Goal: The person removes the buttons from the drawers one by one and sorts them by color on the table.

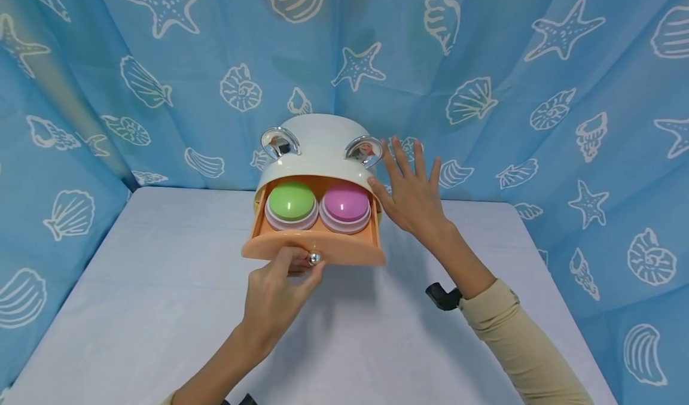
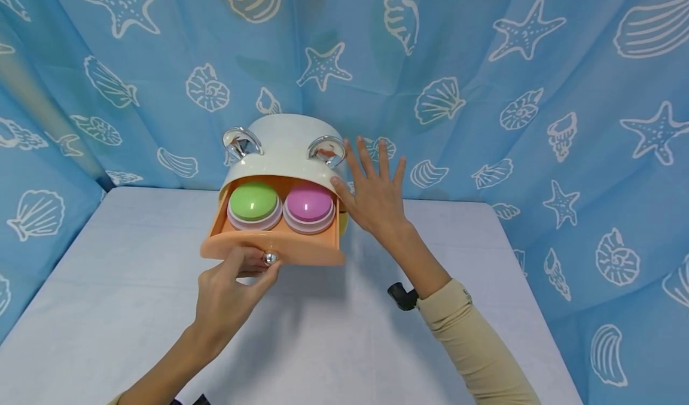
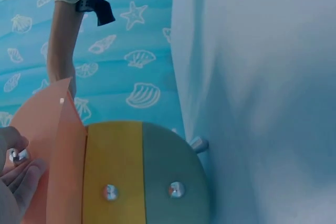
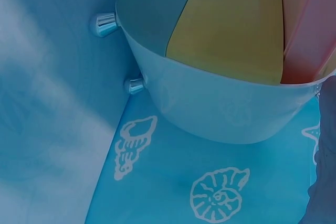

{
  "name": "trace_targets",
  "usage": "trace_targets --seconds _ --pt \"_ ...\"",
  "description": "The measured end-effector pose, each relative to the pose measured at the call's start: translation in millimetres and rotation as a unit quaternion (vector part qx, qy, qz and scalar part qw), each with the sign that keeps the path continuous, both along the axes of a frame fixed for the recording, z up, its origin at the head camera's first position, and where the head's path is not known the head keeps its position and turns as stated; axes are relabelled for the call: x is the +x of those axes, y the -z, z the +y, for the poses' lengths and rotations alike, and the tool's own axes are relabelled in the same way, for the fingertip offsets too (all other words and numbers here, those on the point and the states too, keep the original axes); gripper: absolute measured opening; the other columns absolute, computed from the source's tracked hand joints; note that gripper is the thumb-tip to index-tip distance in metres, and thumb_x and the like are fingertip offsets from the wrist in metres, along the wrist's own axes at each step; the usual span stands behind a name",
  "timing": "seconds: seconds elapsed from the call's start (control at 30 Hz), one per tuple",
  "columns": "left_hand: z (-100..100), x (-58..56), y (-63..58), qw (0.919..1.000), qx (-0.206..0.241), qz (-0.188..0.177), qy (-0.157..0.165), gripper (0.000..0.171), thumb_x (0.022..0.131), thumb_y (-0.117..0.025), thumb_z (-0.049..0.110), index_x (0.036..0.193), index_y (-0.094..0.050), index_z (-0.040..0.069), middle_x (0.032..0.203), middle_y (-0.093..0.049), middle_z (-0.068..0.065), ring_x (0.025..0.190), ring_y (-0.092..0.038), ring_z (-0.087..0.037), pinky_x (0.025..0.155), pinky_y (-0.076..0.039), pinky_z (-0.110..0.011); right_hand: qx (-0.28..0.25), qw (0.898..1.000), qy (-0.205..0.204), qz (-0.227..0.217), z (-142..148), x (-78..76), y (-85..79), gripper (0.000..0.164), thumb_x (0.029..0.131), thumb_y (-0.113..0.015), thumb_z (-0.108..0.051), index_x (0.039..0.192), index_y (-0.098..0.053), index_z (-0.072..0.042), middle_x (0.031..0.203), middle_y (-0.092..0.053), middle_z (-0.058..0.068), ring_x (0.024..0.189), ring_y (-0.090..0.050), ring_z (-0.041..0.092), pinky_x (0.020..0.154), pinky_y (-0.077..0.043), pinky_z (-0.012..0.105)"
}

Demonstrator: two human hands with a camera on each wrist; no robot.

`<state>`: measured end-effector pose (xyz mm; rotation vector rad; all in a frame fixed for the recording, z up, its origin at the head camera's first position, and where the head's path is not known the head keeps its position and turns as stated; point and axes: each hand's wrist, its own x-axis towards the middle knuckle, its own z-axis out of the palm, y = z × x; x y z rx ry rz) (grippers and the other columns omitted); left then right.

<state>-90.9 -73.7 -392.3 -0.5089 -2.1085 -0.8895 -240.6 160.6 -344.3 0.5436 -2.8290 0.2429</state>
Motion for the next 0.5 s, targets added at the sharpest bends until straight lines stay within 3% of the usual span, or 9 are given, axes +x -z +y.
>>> trace_targets --seconds 0.3,0.5 --pt "1.1 5.8 6.3 0.9997 0.002 0.024 -0.004 0.034 0.071 -0.086 0.006 0.088 -0.058 0.004 0.076 -0.071 -0.003 0.065 -0.071 -0.015 0.057 -0.059 -0.026 -0.007 1.000 0.000 -0.004 -0.6 0.2 0.7 0.076 0.102 -0.029 -0.061 0.162 -0.004 -0.021 0.167 0.002 0.004 0.148 0.019 0.032 0.111 0.012 0.068" --pt "0.4 7.7 7.9 0.9998 0.002 0.020 0.008 0.031 0.073 -0.084 0.007 0.088 -0.057 0.003 0.077 -0.071 -0.004 0.066 -0.071 -0.015 0.059 -0.059 -0.026 -0.008 1.000 0.000 -0.002 -0.5 0.1 0.6 0.075 0.103 -0.030 -0.060 0.162 -0.002 -0.021 0.167 0.002 0.004 0.148 0.019 0.032 0.111 0.011 0.069"
